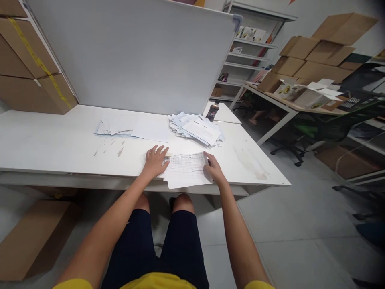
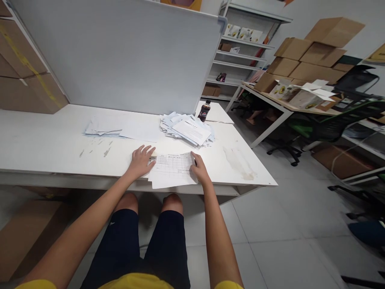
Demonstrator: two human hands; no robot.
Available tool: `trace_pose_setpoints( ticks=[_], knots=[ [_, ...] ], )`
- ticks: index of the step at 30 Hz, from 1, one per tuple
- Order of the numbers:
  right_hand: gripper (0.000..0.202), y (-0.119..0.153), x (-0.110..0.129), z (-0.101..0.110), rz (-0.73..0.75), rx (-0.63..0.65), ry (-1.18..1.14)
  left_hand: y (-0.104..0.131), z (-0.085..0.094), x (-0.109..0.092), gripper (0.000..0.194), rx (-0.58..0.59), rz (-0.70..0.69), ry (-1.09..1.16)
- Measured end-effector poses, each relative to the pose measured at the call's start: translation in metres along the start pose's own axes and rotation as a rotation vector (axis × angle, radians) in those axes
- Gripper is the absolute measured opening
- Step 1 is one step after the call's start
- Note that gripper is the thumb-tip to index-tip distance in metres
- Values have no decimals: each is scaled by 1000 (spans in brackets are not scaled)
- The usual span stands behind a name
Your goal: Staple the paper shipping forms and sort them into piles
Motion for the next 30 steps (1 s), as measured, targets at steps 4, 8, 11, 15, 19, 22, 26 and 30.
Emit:
trace_pose_setpoints(
  ticks=[4, 8, 11, 15, 19, 22, 26, 30],
  knots=[
    [70, 2, 5, 1, 1, 8, 14, -1, -1, -2, 56, 60, -14, -28],
    [64, 5, 7, -1, 1, 55, 3, 0, 1, -3, 56, 45, -22, -55],
    [64, 5, 5, -4, -24, 75, -18, 1, 1, -3, 54, 46, -29, -64],
    [65, 5, 7, -7, -38, 70, -37, 2, 1, 0, 53, 22, -41, -46],
    [63, 8, 8, -10, -23, 50, -21, 5, 3, 2, 51, -18, -44, -1],
    [62, 1, 2, -2, -70, -68, -44, 6, 3, 3, 56, -37, -12, 5],
    [72, -40, -5, 20, -100, -401, -211, 6, 2, 5, 62, -68, 49, 18],
    [77, -103, -4, 28, -111, -629, -279, 7, 0, 5, 61, -53, 74, 36]
  ],
)
Point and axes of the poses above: each hand's wrist, its own y-axis away from the middle knuckle, its own z-axis out of the back of the hand, x = y × z, the point moved 3 cm from there along -y, towards the middle knuckle, and after that the axes turned 8 degrees about -x, right-handed, at the moved point
